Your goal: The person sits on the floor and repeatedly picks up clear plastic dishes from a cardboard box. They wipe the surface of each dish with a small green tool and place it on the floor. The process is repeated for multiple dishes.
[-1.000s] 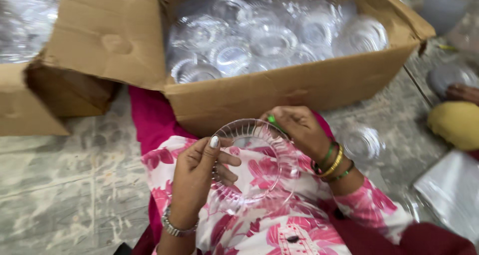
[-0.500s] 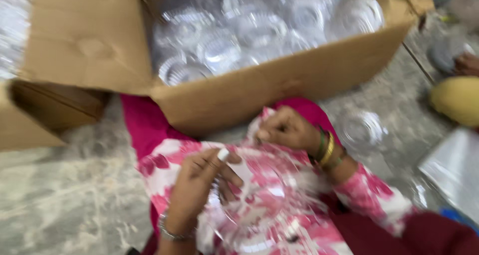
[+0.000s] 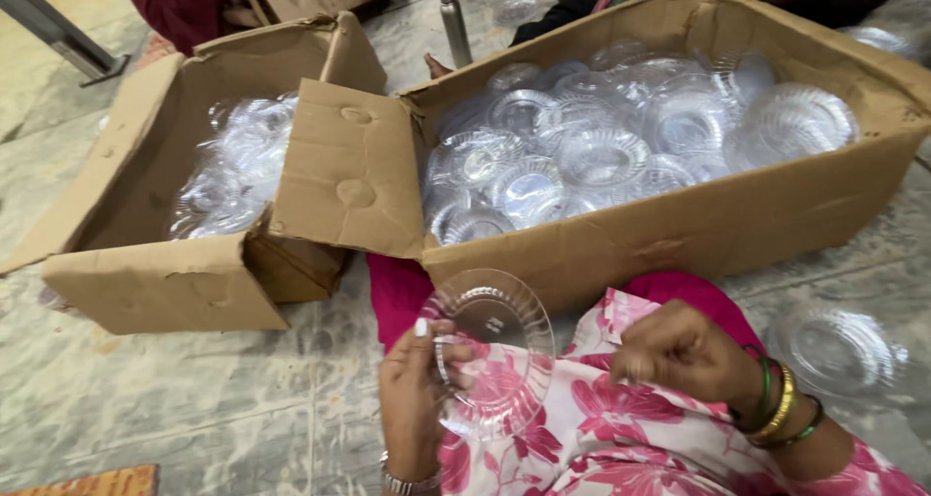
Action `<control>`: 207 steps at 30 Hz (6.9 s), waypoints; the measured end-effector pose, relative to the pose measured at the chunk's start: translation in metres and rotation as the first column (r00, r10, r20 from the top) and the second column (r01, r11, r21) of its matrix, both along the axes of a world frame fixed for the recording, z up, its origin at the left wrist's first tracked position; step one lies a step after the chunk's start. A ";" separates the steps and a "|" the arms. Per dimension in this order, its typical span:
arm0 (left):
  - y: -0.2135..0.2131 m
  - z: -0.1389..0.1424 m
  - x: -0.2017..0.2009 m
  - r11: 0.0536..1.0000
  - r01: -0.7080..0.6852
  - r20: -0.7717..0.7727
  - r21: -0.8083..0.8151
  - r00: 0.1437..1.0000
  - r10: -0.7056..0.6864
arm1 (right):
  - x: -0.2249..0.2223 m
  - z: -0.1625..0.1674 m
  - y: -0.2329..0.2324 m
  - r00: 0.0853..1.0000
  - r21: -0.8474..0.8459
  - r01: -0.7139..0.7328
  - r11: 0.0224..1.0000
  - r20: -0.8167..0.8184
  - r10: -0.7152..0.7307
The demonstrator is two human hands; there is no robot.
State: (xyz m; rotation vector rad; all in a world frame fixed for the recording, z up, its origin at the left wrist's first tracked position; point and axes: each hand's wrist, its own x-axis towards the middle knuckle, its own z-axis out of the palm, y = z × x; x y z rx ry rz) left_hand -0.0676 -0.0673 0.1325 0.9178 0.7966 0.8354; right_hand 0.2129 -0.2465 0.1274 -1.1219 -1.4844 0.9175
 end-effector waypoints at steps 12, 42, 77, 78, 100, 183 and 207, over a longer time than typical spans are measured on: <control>-0.049 -0.032 0.047 0.914 0.389 -0.087 0.118 0.920 -0.381 | 0.085 -0.097 -0.057 0.645 -0.055 0.764 0.643 0.026 -0.764; 0.036 -0.150 -0.006 0.981 0.187 -0.258 -0.055 0.946 -0.195 | 0.270 -0.084 0.202 0.251 -0.099 0.942 0.320 0.841 -0.479; -0.038 -0.013 0.044 0.955 0.222 0.170 0.196 0.951 -0.256 | -0.009 0.029 0.031 0.713 -0.127 0.591 0.796 -0.380 -0.590; -0.039 -0.011 0.043 0.952 0.225 0.155 0.209 0.953 -0.259 | -0.009 0.030 0.029 0.707 -0.136 0.596 0.791 -0.378 -0.598; -0.005 -0.028 0.003 0.917 0.334 -0.082 0.220 0.943 -0.323 | 0.233 -0.195 -0.208 -0.288 0.230 0.957 -0.176 0.715 -0.636; -0.021 -0.043 0.036 0.984 0.113 0.026 0.134 0.993 -0.118 | -0.024 -0.006 0.041 0.743 -0.154 0.597 0.787 -0.264 -0.615; -0.037 -0.044 0.057 0.947 0.309 -0.278 0.088 0.920 -0.274 | 0.207 -0.186 -0.230 -0.146 0.113 0.988 -0.105 0.465 -0.873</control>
